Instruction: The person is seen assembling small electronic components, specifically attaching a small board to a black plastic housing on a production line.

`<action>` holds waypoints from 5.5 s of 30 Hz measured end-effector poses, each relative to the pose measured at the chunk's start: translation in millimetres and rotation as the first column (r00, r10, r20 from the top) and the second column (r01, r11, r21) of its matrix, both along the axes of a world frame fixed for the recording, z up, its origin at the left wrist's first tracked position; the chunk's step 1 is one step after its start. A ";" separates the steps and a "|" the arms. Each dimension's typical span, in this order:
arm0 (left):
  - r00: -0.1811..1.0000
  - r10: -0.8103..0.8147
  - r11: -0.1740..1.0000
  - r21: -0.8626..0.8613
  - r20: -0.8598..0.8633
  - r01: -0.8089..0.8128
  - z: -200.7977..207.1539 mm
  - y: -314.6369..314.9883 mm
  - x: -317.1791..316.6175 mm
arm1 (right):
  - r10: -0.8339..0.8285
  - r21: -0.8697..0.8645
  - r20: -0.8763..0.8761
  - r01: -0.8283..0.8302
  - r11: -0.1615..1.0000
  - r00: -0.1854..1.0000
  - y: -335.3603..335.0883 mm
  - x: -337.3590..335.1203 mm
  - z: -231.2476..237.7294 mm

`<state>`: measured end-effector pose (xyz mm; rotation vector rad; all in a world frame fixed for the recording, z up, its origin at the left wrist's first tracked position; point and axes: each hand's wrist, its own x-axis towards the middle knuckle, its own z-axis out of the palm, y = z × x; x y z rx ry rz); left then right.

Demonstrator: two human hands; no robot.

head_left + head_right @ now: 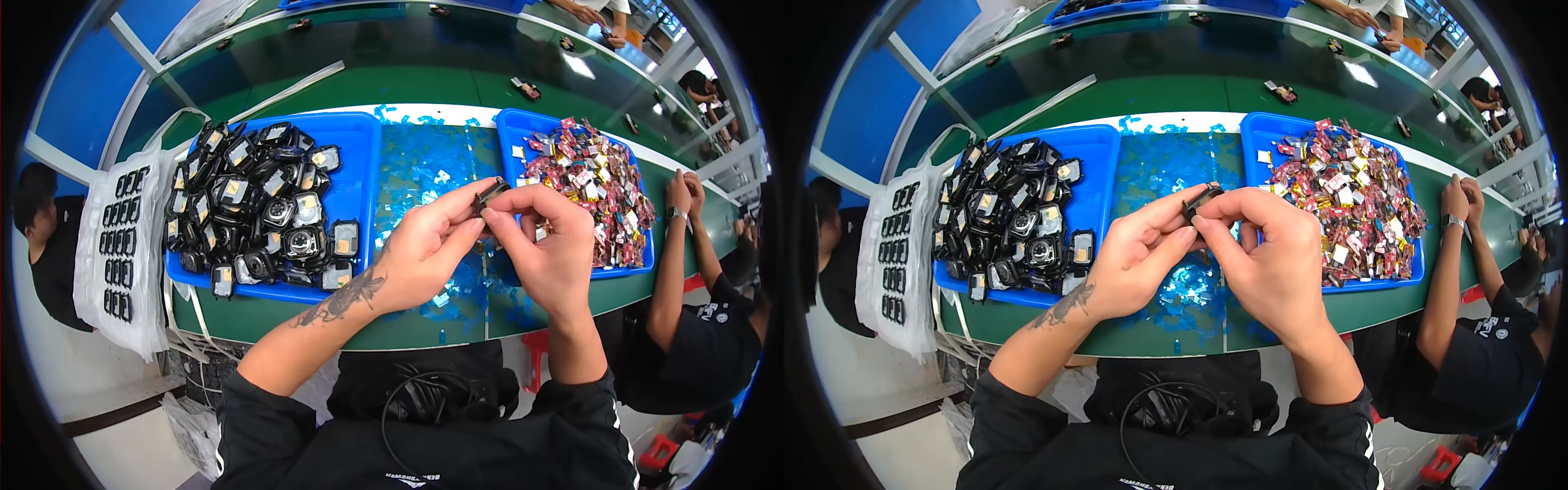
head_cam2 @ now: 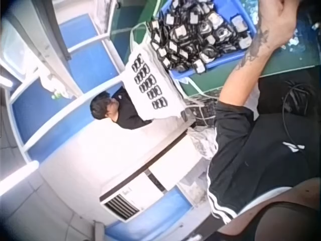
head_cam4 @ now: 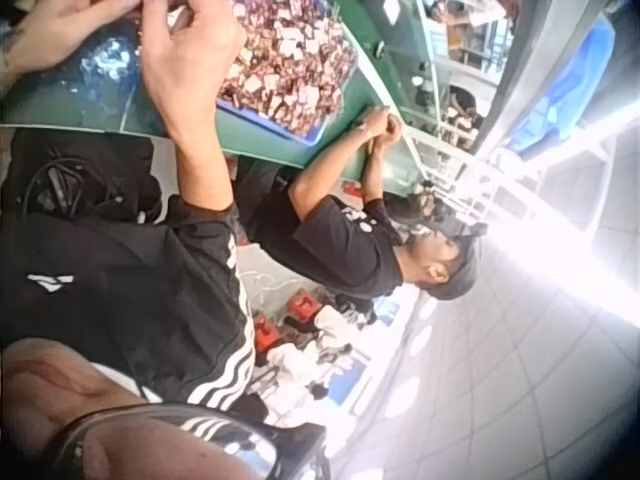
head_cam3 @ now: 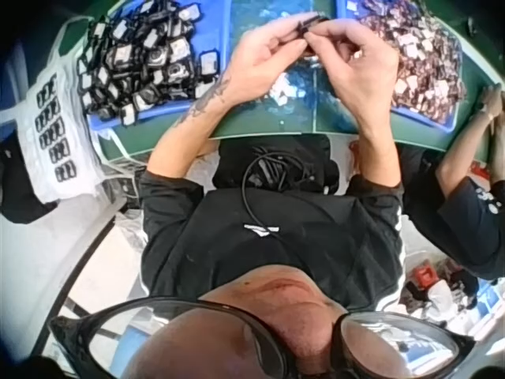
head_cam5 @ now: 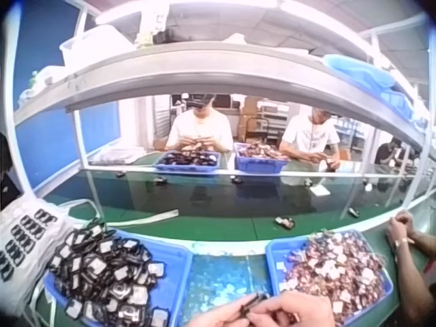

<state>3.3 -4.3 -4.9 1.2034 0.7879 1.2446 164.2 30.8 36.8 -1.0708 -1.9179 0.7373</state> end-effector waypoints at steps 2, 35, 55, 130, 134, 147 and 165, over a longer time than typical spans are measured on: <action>0.999 -0.006 1.000 0.005 -0.046 0.007 -0.5 -1.3 -0.1 | 0.000 -0.030 -0.002 0.000 1.000 1.000 0.2 1.5 1.4; 0.921 0.049 0.999 0.034 -0.387 -0.039 14.4 -3.0 -4.8 | 0.079 -0.329 -0.553 -0.304 0.894 0.830 -11.7 27.8 -34.2; 0.999 -0.036 0.997 -0.070 -0.002 0.036 8.4 -3.5 5.6 | -0.163 -0.184 -0.633 0.056 0.981 0.757 -29.6 0.1 -53.0; 0.967 0.256 0.939 -0.240 0.010 -0.246 1.2 2.9 4.6 | -0.200 0.020 0.594 0.235 0.972 0.779 59.5 184.8 11.8; 0.973 0.230 0.947 -0.229 -0.006 -0.226 -6.7 7.0 1.5 | -0.437 0.303 0.207 0.367 0.879 0.875 67.6 188.9 -13.3; 0.973 0.214 0.931 -0.319 0.086 -0.176 -6.4 8.5 -1.7 | -0.195 0.188 0.333 0.137 0.973 0.923 64.1 179.5 12.7; 0.964 0.005 0.999 0.037 -0.264 0.005 2.6 1.1 9.6 | 0.148 -0.132 -0.056 -0.154 0.979 0.987 -12.2 43.0 -5.5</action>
